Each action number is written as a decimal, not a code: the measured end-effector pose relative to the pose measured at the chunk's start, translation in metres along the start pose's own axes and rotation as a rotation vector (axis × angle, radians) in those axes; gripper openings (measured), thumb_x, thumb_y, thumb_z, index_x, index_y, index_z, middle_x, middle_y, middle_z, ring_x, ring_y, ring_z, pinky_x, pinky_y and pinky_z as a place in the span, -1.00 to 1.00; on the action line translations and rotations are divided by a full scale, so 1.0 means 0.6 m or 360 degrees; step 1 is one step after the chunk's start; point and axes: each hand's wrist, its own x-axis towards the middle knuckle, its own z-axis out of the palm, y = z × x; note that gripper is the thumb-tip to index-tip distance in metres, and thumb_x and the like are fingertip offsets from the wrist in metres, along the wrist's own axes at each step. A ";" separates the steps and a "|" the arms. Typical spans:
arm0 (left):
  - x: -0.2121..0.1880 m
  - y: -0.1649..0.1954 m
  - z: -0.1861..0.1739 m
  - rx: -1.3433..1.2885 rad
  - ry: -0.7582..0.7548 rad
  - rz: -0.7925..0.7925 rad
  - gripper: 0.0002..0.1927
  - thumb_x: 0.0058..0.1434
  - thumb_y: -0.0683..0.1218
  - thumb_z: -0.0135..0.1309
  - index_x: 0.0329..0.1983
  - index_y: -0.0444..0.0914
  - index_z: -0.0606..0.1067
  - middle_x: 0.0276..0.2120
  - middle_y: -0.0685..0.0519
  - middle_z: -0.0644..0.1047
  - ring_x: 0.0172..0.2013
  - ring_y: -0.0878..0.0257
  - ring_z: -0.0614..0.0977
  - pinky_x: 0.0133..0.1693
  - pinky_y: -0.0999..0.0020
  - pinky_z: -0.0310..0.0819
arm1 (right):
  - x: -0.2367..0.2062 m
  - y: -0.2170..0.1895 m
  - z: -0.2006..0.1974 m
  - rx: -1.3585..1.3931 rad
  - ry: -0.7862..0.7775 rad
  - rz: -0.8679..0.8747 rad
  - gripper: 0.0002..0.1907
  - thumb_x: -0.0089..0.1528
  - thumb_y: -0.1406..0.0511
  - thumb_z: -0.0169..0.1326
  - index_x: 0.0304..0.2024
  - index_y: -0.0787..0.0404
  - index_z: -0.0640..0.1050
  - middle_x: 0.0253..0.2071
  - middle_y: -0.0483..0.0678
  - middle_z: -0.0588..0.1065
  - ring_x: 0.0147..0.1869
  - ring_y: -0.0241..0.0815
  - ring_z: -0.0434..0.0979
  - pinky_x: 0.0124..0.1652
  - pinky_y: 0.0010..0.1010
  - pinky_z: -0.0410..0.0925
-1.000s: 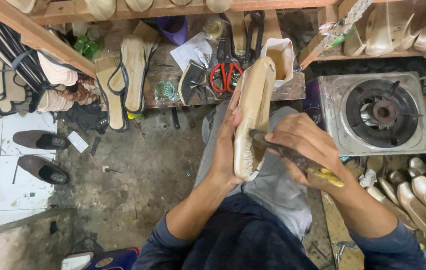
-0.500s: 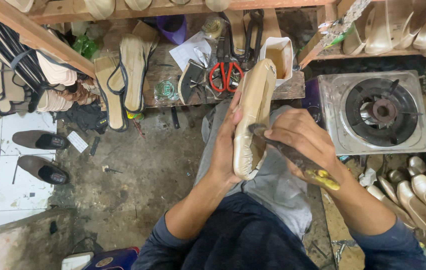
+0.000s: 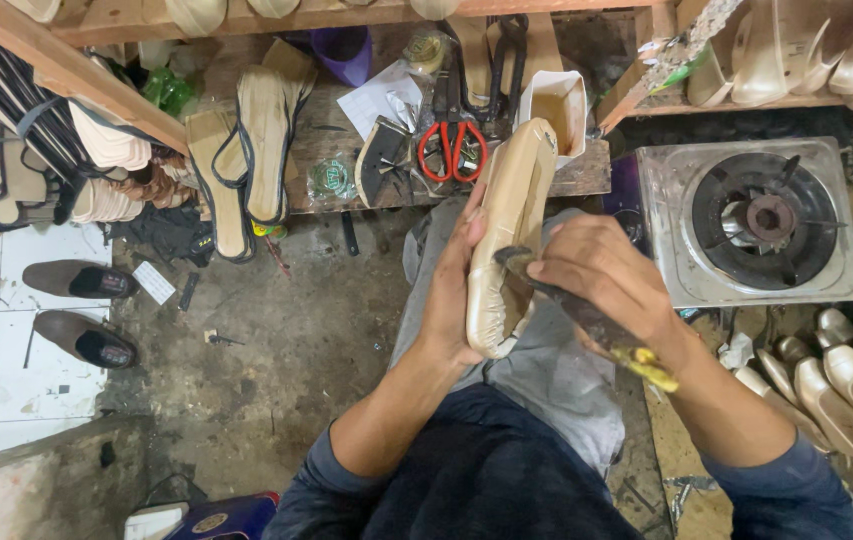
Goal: The person picks up a beige shoe upper from a shelf and applies a brown adhesive to the inner rim using a brush. They repeatedly dip the brush into a container and spread the glue along the edge of the shoe. After finishing one shoe, they place it back on the shelf and repeat the process with a second shoe.
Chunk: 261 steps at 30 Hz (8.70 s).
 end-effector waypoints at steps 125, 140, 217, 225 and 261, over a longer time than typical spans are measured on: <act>-0.064 -0.002 -0.125 0.1505 0.0272 0.1020 0.01 0.04 -0.36 0.37 0.49 -0.31 0.09 0.52 -0.15 0.14 0.39 0.07 0.37 0.38 0.19 0.37 | -0.100 0.317 0.031 -0.0608 -0.0205 0.1098 -0.78 0.25 0.32 0.24 -0.23 0.38 0.52 -0.29 0.22 0.53 -0.19 0.23 0.53 -0.16 -0.07 0.36; -0.001 -0.033 -0.090 0.1704 -0.0504 0.1571 0.01 0.05 -0.31 0.47 0.44 -0.04 0.14 0.47 -0.21 0.23 0.51 -0.11 0.25 0.46 0.01 0.20 | -0.045 -0.042 0.056 0.0104 0.0715 0.0778 -0.80 0.35 0.50 0.17 0.03 0.39 0.53 -0.10 0.06 0.54 -0.11 -0.21 0.54 -0.09 -0.50 0.40; -0.021 0.012 -0.050 0.1930 -0.0598 0.1283 -0.06 0.05 -0.25 0.48 0.35 -0.22 0.12 0.45 -0.35 0.24 0.49 -0.18 0.31 0.42 0.11 0.31 | -0.011 -0.002 -0.003 0.0170 0.0184 0.0038 -0.75 0.14 0.61 0.01 -0.13 0.40 0.48 -0.16 0.14 0.49 -0.06 0.08 0.57 0.17 0.09 0.45; -0.024 0.013 -0.052 0.1883 -0.0595 0.1179 -0.06 0.02 -0.24 0.49 0.34 -0.22 0.12 0.45 -0.37 0.23 0.49 -0.18 0.30 0.46 0.06 0.29 | -0.013 0.001 -0.003 0.0139 0.0204 0.0073 -0.77 0.20 0.61 0.01 -0.11 0.39 0.48 -0.13 0.10 0.50 -0.03 0.04 0.59 0.15 0.03 0.46; -0.035 0.013 -0.047 0.1830 -0.0558 0.0955 -0.06 0.03 -0.21 0.47 0.36 -0.29 0.14 0.45 -0.32 0.30 0.37 -0.02 0.52 0.33 0.19 0.51 | -0.002 0.004 -0.014 0.0124 0.0062 -0.0130 -0.70 0.36 0.26 0.00 -0.11 0.44 0.52 -0.14 0.15 0.49 -0.01 0.12 0.56 0.22 0.26 0.37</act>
